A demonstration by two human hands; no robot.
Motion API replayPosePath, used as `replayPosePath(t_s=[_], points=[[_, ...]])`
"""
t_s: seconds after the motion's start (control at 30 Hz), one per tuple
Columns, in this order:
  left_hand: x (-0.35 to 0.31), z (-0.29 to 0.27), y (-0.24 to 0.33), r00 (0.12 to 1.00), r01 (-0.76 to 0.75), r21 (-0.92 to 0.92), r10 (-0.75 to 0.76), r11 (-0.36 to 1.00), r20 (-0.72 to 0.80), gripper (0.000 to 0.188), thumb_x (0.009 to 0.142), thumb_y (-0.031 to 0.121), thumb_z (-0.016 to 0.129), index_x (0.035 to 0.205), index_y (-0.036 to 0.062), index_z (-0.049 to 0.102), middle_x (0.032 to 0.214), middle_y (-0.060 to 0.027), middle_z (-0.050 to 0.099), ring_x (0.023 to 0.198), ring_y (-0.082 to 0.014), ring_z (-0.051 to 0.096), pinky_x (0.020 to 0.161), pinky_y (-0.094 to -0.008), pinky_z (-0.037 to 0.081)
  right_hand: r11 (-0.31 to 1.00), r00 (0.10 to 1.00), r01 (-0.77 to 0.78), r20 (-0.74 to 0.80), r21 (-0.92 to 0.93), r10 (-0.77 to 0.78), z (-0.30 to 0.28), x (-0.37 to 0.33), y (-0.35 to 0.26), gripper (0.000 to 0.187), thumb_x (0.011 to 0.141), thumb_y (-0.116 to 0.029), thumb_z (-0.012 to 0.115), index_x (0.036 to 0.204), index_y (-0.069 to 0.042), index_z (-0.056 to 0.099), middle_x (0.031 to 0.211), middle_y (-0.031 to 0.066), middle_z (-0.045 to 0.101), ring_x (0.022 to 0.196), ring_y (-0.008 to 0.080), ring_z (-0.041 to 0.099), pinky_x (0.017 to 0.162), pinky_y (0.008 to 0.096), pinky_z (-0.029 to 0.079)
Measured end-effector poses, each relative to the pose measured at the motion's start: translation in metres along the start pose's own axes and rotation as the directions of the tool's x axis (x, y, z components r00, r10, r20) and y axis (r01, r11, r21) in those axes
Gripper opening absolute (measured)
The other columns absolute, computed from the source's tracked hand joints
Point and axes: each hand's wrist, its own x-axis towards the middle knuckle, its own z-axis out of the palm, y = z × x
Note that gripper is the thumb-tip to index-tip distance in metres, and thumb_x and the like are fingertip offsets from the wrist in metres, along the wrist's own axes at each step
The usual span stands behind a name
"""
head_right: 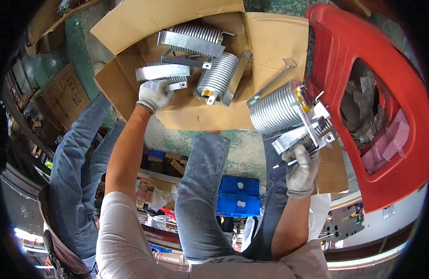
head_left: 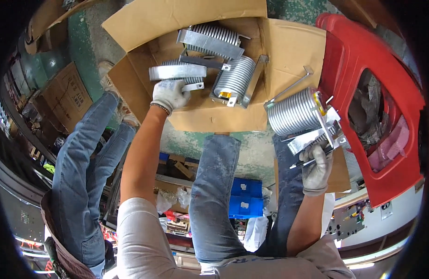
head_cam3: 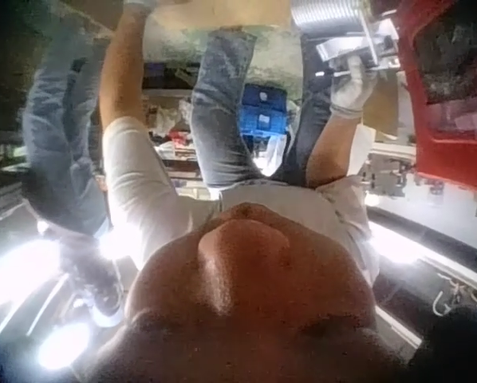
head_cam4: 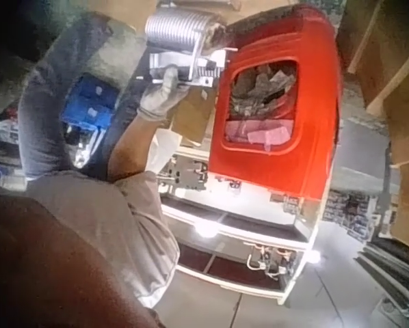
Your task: The recorder picks up metal heat sink components from a box, inspects them, and organizes them at a workstation in a factory environment.
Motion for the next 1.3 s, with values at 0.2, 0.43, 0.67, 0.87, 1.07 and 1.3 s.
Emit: replayPosePath(t_s=[0.2, 0.43, 0.67, 0.87, 1.07, 1.3], points=[[-0.05, 0.111, -0.005, 0.98, -0.131, -0.198, 0.097, 0.971, -0.173, 0.025, 0.078, 0.033, 0.063, 0.076, 0.0093, 0.058, 0.075, -0.0147, 0.062, 0.074, -0.0335, 0.061, 0.071, -0.0461, 0.046, 0.996, 0.996, -0.076, 0.05, 0.036, 0.074, -0.009, -0.001, 0.008, 0.019, 0.086, -0.012, 0.064, 0.102, -0.009, 0.054, 0.073, -0.0007, 0.051, 0.064, 0.0112, 0.052, 0.057, 0.027, 0.046], [-0.064, 0.118, 0.008, 0.881, -0.023, -0.016, 0.013, 1.0, -0.473, 0.03, 0.089, 0.028, 0.054, 0.111, 0.008, 0.059, 0.099, -0.0216, 0.054, 0.1, -0.0393, 0.051, 0.095, -0.0543, 0.036, 0.999, 1.0, -0.022, -0.015, 0.046, 0.022, -0.002, 0.004, 0.002, 0.014, 0.083, -0.012, 0.061, 0.093, -0.005, 0.054, 0.07, 0.0039, 0.056, 0.058, 0.0132, 0.054, 0.056, 0.0277, 0.048], [-0.065, 0.111, -0.007, 0.871, -0.004, -0.251, -0.12, 0.968, -0.476, 0.024, 0.081, 0.014, 0.062, 0.103, 0.0054, 0.057, 0.096, -0.0207, 0.055, 0.092, -0.0402, 0.053, 0.084, -0.0513, 0.043, 0.999, 0.999, -0.037, -0.013, 0.001, 0.037, -0.005, 0.005, 0.003, 0.018, 0.083, -0.013, 0.064, 0.096, -0.005, 0.055, 0.073, 0.0044, 0.056, 0.058, 0.0136, 0.055, 0.06, 0.0289, 0.049], [-0.067, 0.063, 0.01, 0.785, 0.129, -0.161, -0.2, 0.979, -0.586, 0.023, 0.073, 0.015, 0.068, 0.092, 0.0087, 0.058, 0.094, -0.014, 0.056, 0.09, -0.0355, 0.054, 0.081, -0.049, 0.042, 0.997, 0.998, -0.062, -0.023, 0.055, 0.063, -0.006, 0.006, 0.007, 0.014, 0.085, -0.01, 0.062, 0.095, -0.005, 0.054, 0.072, 0.0035, 0.056, 0.059, 0.0129, 0.055, 0.059, 0.029, 0.048], [0.01, -0.055, 0.101, 0.684, -0.303, -0.03, 0.195, 0.953, -0.703, 0.039, 0.076, 0.017, 0.068, 0.112, 0.0035, 0.06, 0.114, -0.0166, 0.059, 0.109, -0.0375, 0.053, 0.099, -0.0485, 0.038, 0.997, 0.997, -0.056, -0.04, 0.057, 0.059, -0.01, 0.007, 0.0, 0.016, 0.085, -0.011, 0.064, 0.096, -0.005, 0.054, 0.073, 0.0032, 0.056, 0.059, 0.0126, 0.055, 0.059, 0.0289, 0.049], [0.062, -0.06, 0.1, 0.975, -0.174, 0.028, 0.176, 0.984, -0.133, 0.042, 0.092, 0.046, 0.049, 0.091, 0.0094, 0.069, 0.078, -0.0153, 0.069, 0.076, -0.0322, 0.067, 0.074, -0.0458, 0.05, 0.998, 0.998, -0.053, -0.018, 0.02, 0.053, -0.011, 0.008, 0.004, 0.017, 0.084, -0.012, 0.064, 0.097, -0.006, 0.054, 0.072, 0.0027, 0.056, 0.06, 0.0123, 0.056, 0.057, 0.0285, 0.05]])
